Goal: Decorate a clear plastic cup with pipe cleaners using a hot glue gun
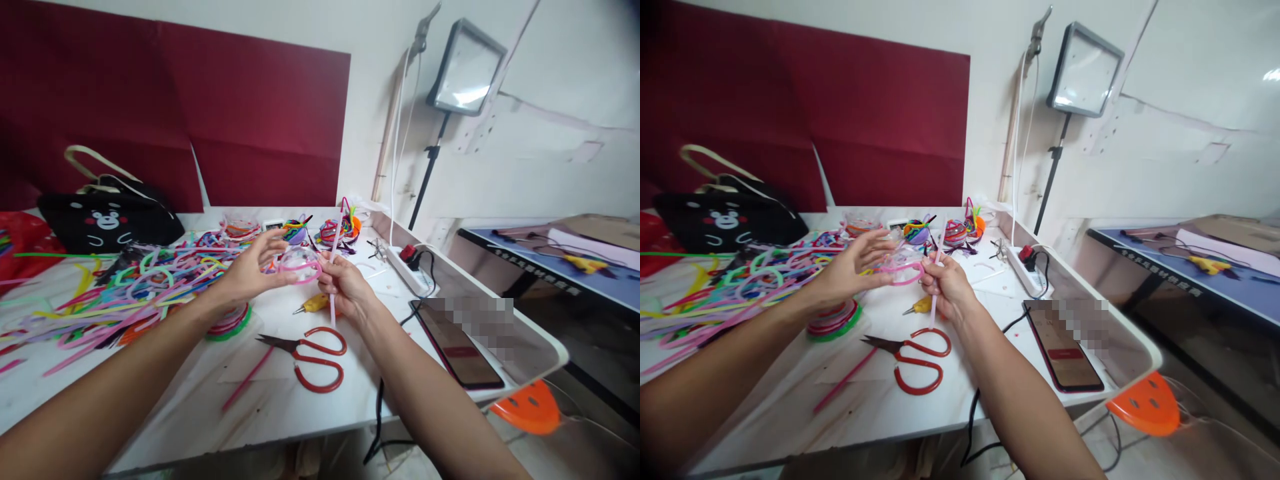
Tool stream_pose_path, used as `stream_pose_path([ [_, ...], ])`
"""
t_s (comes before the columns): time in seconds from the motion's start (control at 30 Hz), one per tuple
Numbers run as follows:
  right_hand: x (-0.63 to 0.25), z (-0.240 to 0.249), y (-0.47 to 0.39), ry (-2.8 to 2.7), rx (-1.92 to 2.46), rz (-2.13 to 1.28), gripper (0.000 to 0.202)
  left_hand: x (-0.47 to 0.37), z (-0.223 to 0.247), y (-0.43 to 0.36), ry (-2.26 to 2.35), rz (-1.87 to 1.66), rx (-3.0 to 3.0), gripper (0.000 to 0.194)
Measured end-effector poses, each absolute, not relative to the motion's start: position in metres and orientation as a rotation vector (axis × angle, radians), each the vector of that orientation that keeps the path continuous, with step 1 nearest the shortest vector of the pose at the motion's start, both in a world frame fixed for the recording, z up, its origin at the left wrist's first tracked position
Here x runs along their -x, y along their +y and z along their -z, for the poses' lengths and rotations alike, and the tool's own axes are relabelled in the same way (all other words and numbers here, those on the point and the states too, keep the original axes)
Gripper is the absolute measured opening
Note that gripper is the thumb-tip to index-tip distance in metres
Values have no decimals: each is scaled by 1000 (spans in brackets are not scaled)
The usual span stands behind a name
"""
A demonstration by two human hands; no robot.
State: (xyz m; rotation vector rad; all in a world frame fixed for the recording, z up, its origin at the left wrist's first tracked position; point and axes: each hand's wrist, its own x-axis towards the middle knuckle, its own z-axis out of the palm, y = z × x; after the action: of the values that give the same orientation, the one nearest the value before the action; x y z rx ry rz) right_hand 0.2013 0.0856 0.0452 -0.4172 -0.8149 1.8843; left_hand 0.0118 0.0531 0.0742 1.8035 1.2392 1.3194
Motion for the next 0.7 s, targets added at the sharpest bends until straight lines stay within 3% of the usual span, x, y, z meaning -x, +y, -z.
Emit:
stream_pose_path([
  [0.1,-202,-46,86,-778,380,-1856,27,-12,-65,46,1238,-1628,-1466,49],
  [0.2,-200,-46,84,-765,349,-1850,26,-14,-55,35,1187,-1653,-1143,34],
  [0.43,-191,-38,80,-808,341,-1891,26,-22,-41,12,914,-1426,-758,12],
  [0.7,-182,-30,76,-860,374,-1957,23,-17,-28,10,721,-1413,-637,12],
])
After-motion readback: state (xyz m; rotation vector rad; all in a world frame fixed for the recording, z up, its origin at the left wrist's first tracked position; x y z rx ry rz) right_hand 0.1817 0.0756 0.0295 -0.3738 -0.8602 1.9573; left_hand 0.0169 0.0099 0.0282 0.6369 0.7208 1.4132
